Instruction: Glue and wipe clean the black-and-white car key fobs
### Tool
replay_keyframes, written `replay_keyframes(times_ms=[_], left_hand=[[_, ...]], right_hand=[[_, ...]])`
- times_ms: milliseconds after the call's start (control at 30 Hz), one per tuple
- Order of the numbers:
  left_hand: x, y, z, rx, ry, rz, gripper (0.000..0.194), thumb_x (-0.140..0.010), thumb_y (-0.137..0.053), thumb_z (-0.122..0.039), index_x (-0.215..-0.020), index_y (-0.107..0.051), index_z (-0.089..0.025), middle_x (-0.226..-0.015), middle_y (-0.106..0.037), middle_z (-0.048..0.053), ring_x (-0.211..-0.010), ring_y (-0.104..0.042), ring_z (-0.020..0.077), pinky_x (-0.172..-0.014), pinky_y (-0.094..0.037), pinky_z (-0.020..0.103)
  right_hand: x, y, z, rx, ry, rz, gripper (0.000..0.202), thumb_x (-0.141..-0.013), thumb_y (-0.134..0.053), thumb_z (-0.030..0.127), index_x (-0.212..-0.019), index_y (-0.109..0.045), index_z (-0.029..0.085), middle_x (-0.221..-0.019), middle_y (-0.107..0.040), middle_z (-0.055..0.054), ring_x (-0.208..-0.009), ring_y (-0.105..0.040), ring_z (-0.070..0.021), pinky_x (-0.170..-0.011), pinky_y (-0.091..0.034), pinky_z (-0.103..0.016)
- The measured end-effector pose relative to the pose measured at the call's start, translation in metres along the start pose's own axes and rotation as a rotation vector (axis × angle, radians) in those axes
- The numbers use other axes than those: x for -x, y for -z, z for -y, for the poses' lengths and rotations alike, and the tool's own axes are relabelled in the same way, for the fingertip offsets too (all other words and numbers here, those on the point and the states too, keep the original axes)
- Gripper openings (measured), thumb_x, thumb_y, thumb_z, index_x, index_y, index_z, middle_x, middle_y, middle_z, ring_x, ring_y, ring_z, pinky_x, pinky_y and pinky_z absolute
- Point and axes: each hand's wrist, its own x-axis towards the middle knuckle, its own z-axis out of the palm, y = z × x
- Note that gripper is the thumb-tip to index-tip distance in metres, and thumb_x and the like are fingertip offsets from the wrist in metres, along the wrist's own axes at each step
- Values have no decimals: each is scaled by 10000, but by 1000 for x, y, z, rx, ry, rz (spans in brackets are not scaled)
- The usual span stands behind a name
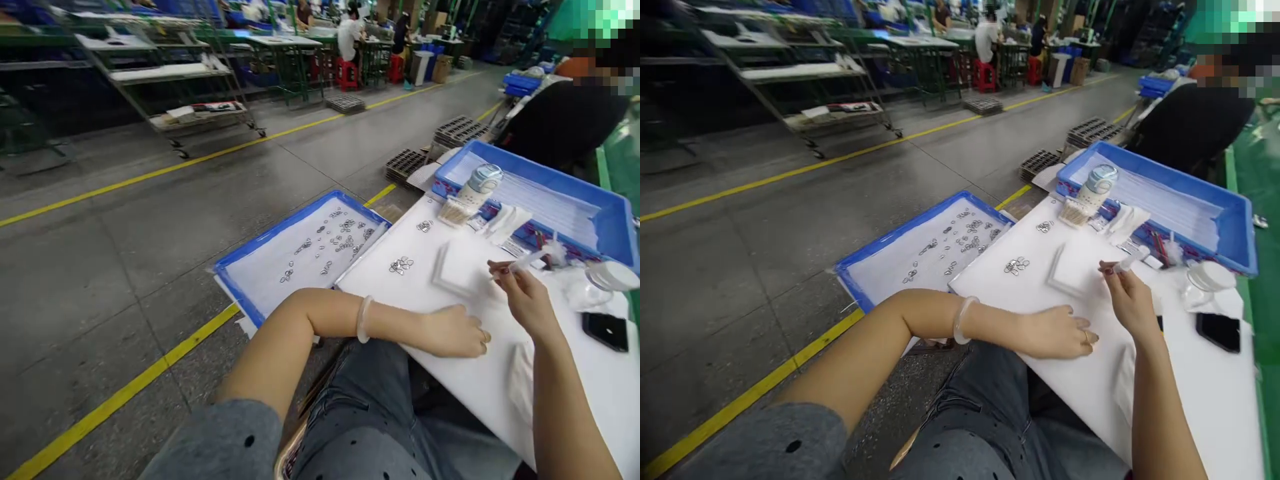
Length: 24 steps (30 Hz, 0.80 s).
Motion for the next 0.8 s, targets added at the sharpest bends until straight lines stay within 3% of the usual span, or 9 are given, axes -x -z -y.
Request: replay_keyframes(times_ms=[67, 100, 233, 300, 367, 467, 533, 667, 800], left_hand=[[-4, 1, 19, 142, -129, 90, 522, -802, -684, -52, -1286, -619, -236, -1482, -519, 53, -1238, -565, 221, -750, -489, 305], [-7, 1, 27, 177, -167, 115, 595, -760, -757, -105, -1319, -595, -225, -1471, -533, 65, -1205, -591, 224, -763, -499, 298], [-24, -3, 45, 198, -313, 96, 593, -727, -835, -304, -1260, -630, -145, -1297, -651, 145, -1105, -637, 283, -838, -514, 343], [-28, -11, 42, 238, -297, 52, 599, -726, -823, -445, -1194, -660, -109, -1174, -694, 164, -1016, -653, 289, -847, -521, 361], [-25, -20, 34, 295, -184, -9, 613, -719, -791, -553, -1115, -690, -97, -1039, -716, 158, -927, -655, 286, -818, -533, 371], [-14, -28, 25, 448, -47, -108, 573, -742, -775, -531, -1153, -684, -143, -1075, -712, 127, -991, -644, 284, -837, -542, 379], [-8, -27, 24, 577, 38, -151, 521, -742, -780, -515, -1129, -699, -176, -1032, -725, 91, -966, -655, 269, -827, -547, 382], [-6, -19, 31, 796, 140, -205, 314, -751, -790, -459, -949, -736, -221, -836, -732, -2, -786, -676, 205, -720, -530, 334], [-8, -16, 37, 890, 133, -206, 267, -732, -819, -426, -891, -744, -225, -801, -729, -33, -736, -673, 186, -657, -498, 306]], right_hand=[[14, 14, 18, -199, 31, -18, 414, -889, -521, 592, -1032, -651, 225, -1185, -670, -106, -1126, -626, -260, -915, -514, -403], [22, 20, 28, -313, 53, -57, 334, -878, -587, 518, -1033, -648, 229, -1174, -660, -103, -1142, -610, -260, -934, -501, -405], [65, 30, 49, -547, 93, -315, 123, -870, -597, 350, -932, -593, 244, -853, -543, -45, -802, -564, -198, -746, -486, -356], [90, 24, 48, -607, 86, -375, 199, -890, -541, 453, -880, -534, 254, -751, -409, -16, -675, -456, -180, -649, -438, -341], [112, 14, 44, -699, 58, -387, 405, -894, -416, 653, -826, -460, 257, -709, -298, 4, -627, -378, -180, -627, -415, -354], [126, 4, 44, -880, -7, -441, 609, -845, -248, 834, -745, -342, 240, -689, -225, 19, -595, -317, -173, -661, -426, -378], [122, 3, 48, -967, 19, -386, 633, -849, -306, 838, -686, -288, 227, -629, -199, 30, -544, -276, -157, -619, -411, -350], [104, 10, 57, -1039, 110, -103, 677, -892, -445, 752, -559, -215, 209, -478, -119, 52, -438, -197, -123, -497, -337, -298], [98, 8, 57, -1090, -40, -108, 715, -934, -423, 696, -516, -145, 188, -463, -66, 51, -425, -155, -99, -489, -302, -262]])
